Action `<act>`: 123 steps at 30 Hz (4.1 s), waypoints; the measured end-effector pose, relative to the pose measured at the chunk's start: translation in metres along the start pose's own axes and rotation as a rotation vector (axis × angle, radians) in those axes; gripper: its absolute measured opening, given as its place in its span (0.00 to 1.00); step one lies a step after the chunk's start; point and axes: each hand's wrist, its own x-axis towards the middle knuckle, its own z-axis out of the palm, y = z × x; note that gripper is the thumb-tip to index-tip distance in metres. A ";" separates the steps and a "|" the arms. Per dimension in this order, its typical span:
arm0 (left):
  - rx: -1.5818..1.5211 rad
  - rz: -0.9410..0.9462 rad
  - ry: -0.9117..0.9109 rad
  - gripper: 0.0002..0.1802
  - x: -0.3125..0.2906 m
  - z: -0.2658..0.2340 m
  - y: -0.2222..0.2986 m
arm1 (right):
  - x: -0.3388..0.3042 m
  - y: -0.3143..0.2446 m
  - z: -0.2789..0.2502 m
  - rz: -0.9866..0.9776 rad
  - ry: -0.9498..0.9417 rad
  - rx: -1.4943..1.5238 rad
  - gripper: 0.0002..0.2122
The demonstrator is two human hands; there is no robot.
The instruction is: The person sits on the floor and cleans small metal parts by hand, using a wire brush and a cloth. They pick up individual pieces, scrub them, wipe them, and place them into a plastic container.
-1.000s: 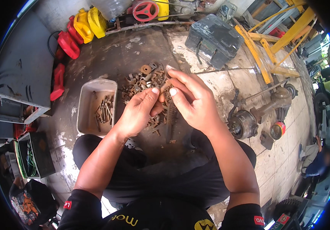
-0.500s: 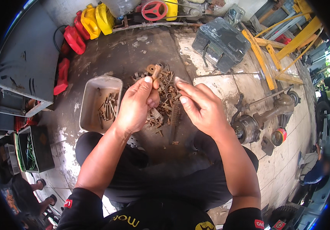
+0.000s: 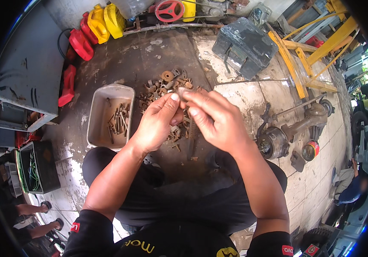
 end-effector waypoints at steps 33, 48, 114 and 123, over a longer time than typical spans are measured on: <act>0.233 0.074 0.018 0.18 -0.001 -0.005 0.001 | 0.000 -0.016 -0.003 0.405 -0.058 0.408 0.15; 0.740 0.289 0.182 0.12 -0.003 0.001 0.010 | -0.003 -0.015 -0.001 0.370 -0.032 0.373 0.14; -0.023 0.168 0.237 0.20 0.005 -0.015 0.014 | -0.004 0.016 0.004 0.133 -0.131 -0.165 0.18; 0.176 0.149 0.170 0.22 -0.002 0.000 -0.001 | 0.008 0.003 0.017 -0.009 0.007 0.014 0.18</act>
